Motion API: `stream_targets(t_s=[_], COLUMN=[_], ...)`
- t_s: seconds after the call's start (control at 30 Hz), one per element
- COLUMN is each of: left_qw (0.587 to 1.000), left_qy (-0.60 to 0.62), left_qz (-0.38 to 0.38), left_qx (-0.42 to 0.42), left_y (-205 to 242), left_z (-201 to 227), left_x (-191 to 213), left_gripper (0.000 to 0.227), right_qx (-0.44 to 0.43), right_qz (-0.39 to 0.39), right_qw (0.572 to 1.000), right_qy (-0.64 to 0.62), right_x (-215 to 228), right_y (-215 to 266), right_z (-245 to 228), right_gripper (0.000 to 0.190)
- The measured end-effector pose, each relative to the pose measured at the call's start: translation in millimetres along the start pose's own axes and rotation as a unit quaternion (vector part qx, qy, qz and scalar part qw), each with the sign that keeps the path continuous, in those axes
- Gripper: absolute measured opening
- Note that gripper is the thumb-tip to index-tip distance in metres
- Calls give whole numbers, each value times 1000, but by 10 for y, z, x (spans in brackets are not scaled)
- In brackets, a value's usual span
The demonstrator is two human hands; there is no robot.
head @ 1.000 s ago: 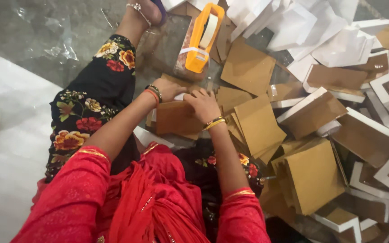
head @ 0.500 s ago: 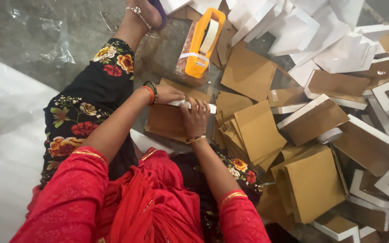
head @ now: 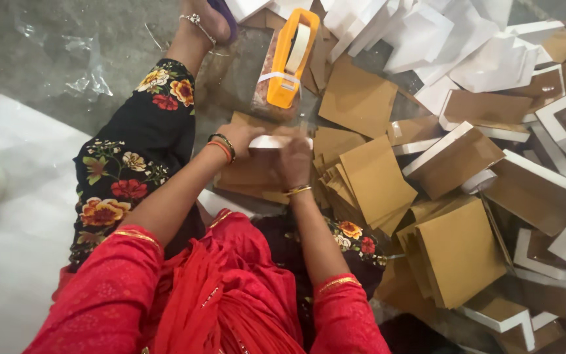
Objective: The person sits on the floor and assembles small cardboard boxes by folding the flaps and securing them with clear adhesive tape. They repeatedly pick up a box, fold the sides, and use a handheld tape dispenser to seal the seams.
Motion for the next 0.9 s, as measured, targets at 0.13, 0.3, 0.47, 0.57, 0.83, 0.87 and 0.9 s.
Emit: stream_targets(t_s=[0.13, 0.3, 0.47, 0.57, 0.83, 0.87, 0.9], left_qw=[999, 980, 919, 831, 853, 853, 853], left_qy=[37, 126, 173, 441, 509, 509, 508], left_qz=[-9, 94, 319, 328, 64, 83, 101], left_qx=[-24, -125, -154, -83, -95, -80, -66], left_y=[96, 332, 438, 403, 325, 327, 328], left_z=[-152, -195, -51, -115, -267, -271, -264], left_x=[99, 414, 886, 897, 477, 506, 544], left_gripper=[75, 75, 67, 95, 81, 80, 80], right_qx=[-103, -310, -484, -356, -336, -339, -358], right_qz=[94, -95, -23, -33, -147, -153, -144], right_qw=[990, 868, 607, 707, 739, 730, 704], right_qy=[-18, -377, -630, -611, -566, -573, -596], right_x=[272, -239, -757, -656, -183, -104, 1], right_y=[-34, 379, 716, 654, 460, 384, 307], right_z=[197, 722, 1445, 1655, 1113, 988, 875], right_gripper=[98, 106, 55, 18, 27, 32, 37])
Point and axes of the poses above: each hand's wrist, its own y-axis away from the middle knuckle, its own x-axis out of the back of the hand, z = x × y, the point moved 2 cm from there along -y, towards the middle knuckle, and after that the axes turned 8 degrees about z, right-handed, at the moved point
